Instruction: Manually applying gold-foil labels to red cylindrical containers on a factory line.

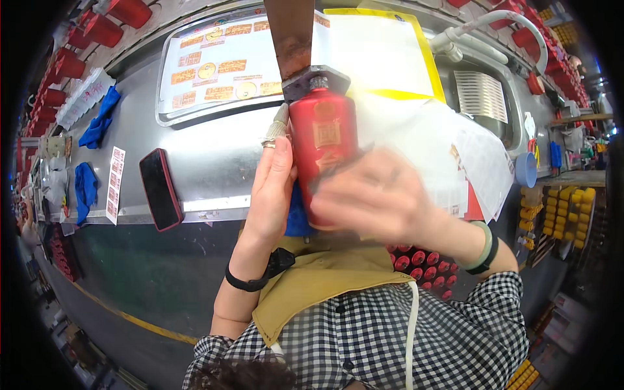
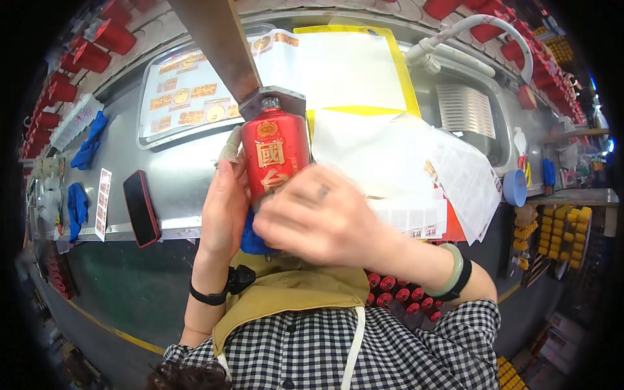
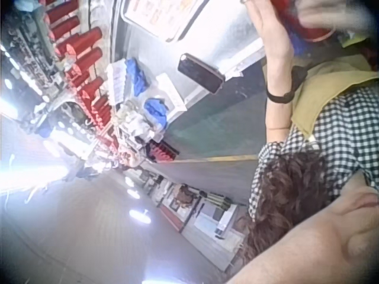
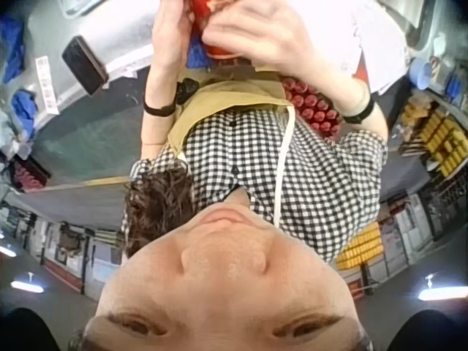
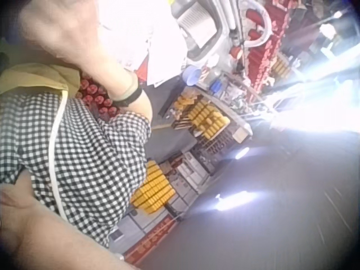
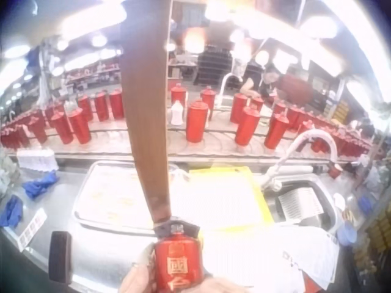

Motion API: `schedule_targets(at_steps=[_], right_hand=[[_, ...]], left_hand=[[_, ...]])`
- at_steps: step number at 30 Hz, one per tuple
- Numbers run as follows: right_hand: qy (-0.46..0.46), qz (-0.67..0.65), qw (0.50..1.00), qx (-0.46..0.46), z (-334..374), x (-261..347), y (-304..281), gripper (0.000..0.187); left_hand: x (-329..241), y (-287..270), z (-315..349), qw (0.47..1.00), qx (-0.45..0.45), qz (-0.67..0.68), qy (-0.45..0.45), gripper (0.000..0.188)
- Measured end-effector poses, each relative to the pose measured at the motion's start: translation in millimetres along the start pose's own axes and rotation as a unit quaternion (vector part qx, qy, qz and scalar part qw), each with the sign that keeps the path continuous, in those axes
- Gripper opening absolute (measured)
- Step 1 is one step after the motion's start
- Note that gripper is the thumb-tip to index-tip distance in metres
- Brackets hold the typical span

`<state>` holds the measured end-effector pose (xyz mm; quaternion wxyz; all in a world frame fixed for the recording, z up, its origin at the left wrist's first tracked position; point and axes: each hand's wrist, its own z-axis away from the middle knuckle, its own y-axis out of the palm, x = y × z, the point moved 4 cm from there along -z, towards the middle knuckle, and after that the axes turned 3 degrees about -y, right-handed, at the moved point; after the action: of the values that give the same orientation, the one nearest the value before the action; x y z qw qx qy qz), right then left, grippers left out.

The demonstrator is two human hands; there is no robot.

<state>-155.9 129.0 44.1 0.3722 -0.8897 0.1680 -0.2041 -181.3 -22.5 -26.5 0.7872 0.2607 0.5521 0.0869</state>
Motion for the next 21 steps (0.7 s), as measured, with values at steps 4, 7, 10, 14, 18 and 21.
schedule_targets(at_steps=[4,7,10,14,18,21], right_hand=[[0.025,-0.024,0.996,0.088,-22,-3,11,0.021],[0.052,0.066,0.996,0.008,-52,-57,12,0.018],[-0.022,0.159,0.987,-0.026,-63,-81,-8,0.015],[-0.064,0.057,0.995,-0.044,1,-42,7,0.016],[-0.145,-0.112,0.983,-0.007,32,19,-2,0.022],[0.028,-0.091,0.995,0.014,18,-14,-19,0.024]], left_hand=[[-7,3,4,0.999,0.026,-0.002,-0.023,0.071],[-3,-4,5,1.0,0.0,-0.027,-0.01,0.072],[-2,-3,4,1.0,-0.026,-0.008,-0.007,0.073],[2,-7,4,0.999,-0.022,-0.032,-0.018,0.075],[-1,-7,3,0.997,-0.003,-0.072,-0.022,0.074],[-4,-1,0,0.996,0.004,-0.078,-0.052,0.071]])
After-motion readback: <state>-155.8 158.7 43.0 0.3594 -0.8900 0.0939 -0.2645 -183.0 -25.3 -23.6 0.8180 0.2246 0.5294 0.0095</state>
